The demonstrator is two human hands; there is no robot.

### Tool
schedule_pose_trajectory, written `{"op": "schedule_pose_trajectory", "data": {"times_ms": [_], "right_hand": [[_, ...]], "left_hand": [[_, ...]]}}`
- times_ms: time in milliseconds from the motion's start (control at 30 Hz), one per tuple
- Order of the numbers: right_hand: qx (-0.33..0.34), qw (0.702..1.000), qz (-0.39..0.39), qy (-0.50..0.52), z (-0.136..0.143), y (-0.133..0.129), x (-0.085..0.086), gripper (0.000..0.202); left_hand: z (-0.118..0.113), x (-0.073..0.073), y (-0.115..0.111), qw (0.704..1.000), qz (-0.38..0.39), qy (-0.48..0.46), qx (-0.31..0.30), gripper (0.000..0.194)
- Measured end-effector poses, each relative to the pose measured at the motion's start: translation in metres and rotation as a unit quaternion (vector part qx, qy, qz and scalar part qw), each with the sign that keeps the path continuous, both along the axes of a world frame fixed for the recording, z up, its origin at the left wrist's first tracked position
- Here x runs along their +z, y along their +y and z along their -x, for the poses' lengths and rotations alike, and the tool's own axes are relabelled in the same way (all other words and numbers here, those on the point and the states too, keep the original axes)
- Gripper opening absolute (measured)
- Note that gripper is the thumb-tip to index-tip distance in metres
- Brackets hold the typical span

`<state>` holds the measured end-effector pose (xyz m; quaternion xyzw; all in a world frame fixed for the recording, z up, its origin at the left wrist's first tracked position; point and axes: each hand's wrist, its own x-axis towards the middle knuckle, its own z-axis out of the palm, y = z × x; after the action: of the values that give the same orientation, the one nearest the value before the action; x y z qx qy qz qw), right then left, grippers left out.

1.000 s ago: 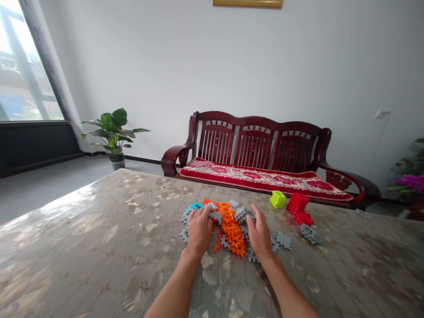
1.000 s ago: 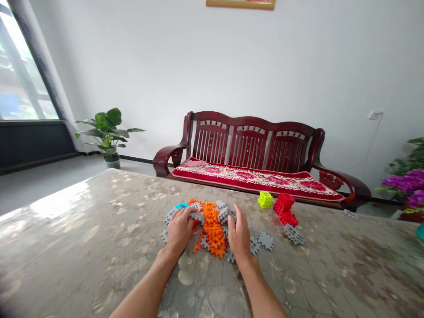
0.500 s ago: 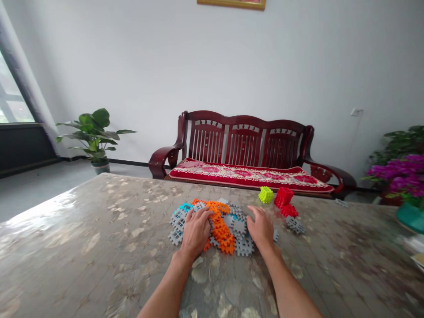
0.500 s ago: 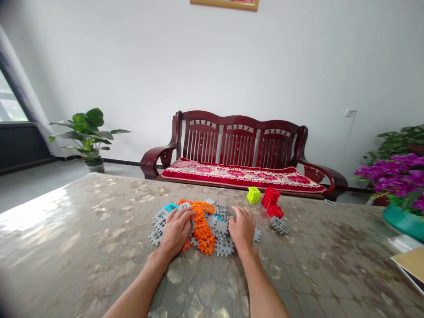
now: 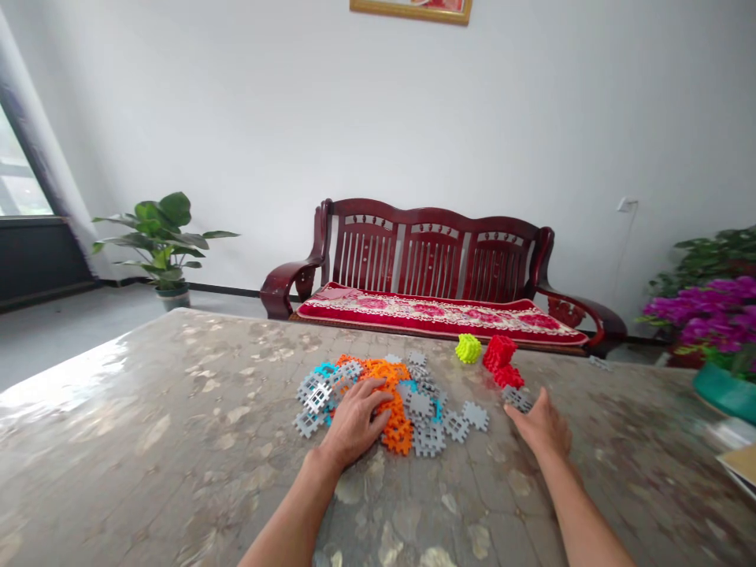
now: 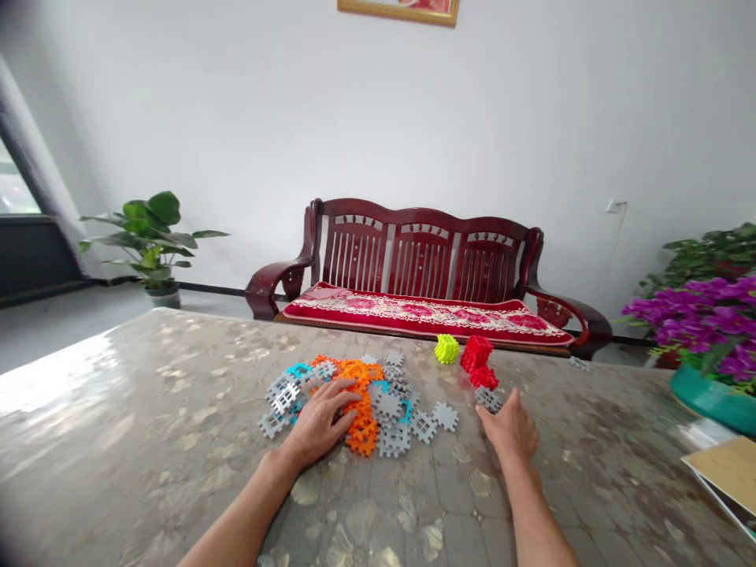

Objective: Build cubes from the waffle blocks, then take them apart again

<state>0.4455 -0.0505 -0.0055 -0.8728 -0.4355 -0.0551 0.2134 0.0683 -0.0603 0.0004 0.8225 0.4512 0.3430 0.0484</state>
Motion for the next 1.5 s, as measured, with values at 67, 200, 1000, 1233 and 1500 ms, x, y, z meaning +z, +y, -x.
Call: {"op": "schedule_pose_trajectory", "data": {"times_ms": [67, 200, 1000, 1233, 1500], "right_hand": [[0.02, 0.999, 0.023, -0.016, -0.004, 0.0, -0.005, 0.081], [0.053, 0.996, 0.025, -0.065, -0.004, -0.001, -0.007, 0.059], [0.114, 0.99, -0.068, 0.043, 0.004, 0.001, -0.01, 0.056], [0.213, 0.937, -0.159, 0.228, 0.044, 0.005, -0.008, 0.059], [0.371, 0.886, -0.168, 0.22, 0.138, 0.0, 0.018, 0.051]], "left_hand": [[0.0, 0.0, -0.001, 1.0, -0.002, -0.002, -0.003, 0.025], [0.0, -0.001, 0.0, 1.0, -0.009, -0.009, 0.001, 0.026], [0.0, -0.007, 0.003, 0.999, -0.01, -0.022, 0.042, 0.027], [0.0, -0.005, 0.001, 0.999, -0.009, -0.035, 0.038, 0.027], [0.001, 0.003, -0.006, 0.998, -0.04, -0.047, 0.03, 0.048]]}}
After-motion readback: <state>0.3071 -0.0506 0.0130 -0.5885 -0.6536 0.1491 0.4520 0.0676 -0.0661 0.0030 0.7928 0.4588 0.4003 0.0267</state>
